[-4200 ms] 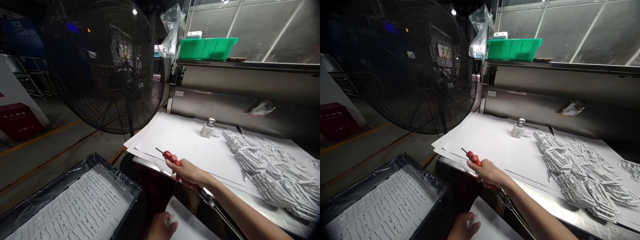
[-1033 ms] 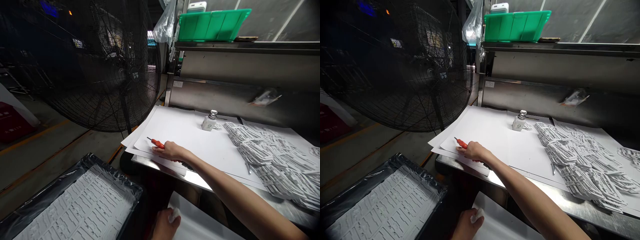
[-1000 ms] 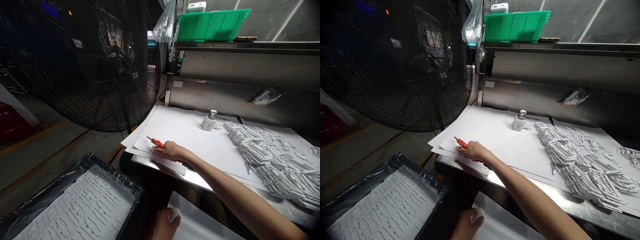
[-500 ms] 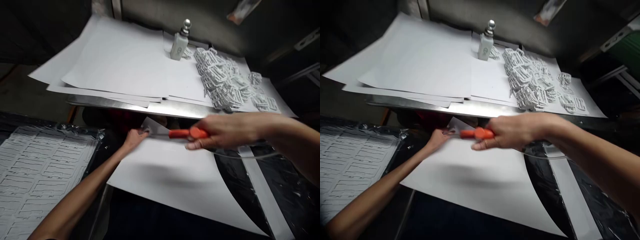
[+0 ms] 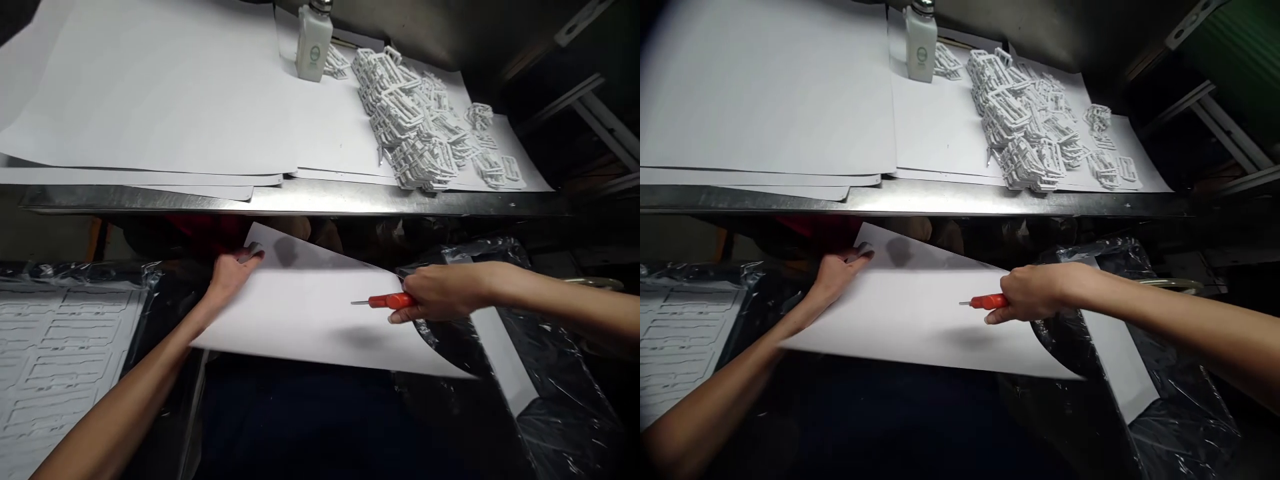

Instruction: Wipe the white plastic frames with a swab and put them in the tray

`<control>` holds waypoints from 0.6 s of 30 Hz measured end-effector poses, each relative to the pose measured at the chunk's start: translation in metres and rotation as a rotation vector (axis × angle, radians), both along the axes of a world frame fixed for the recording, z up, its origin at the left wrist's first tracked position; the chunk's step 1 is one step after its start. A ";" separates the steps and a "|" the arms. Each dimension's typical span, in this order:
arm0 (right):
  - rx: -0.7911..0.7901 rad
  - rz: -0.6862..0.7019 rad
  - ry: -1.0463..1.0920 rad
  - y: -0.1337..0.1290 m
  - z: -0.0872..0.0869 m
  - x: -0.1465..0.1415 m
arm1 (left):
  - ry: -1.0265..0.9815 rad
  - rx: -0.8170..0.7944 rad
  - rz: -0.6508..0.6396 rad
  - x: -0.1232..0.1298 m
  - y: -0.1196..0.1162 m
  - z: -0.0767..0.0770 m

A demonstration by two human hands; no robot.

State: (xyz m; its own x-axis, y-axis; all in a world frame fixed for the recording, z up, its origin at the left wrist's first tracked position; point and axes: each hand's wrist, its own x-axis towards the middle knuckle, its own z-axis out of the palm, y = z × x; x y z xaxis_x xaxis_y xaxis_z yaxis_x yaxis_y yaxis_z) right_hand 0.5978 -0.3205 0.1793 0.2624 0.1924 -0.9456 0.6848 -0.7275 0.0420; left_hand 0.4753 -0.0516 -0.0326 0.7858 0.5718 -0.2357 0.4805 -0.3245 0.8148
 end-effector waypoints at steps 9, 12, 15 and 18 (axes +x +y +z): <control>-0.297 -0.279 0.126 -0.056 0.038 -0.009 | 0.136 0.138 0.141 -0.016 0.008 0.016; -0.255 -0.246 -0.038 -0.077 0.017 -0.001 | 0.160 0.158 0.174 -0.015 0.009 0.022; -0.153 -0.196 -0.146 -0.078 -0.001 0.014 | 0.165 0.152 0.171 -0.012 0.008 0.028; -0.007 -0.143 -0.236 -0.065 -0.001 0.030 | 0.246 0.165 0.159 -0.010 0.012 0.031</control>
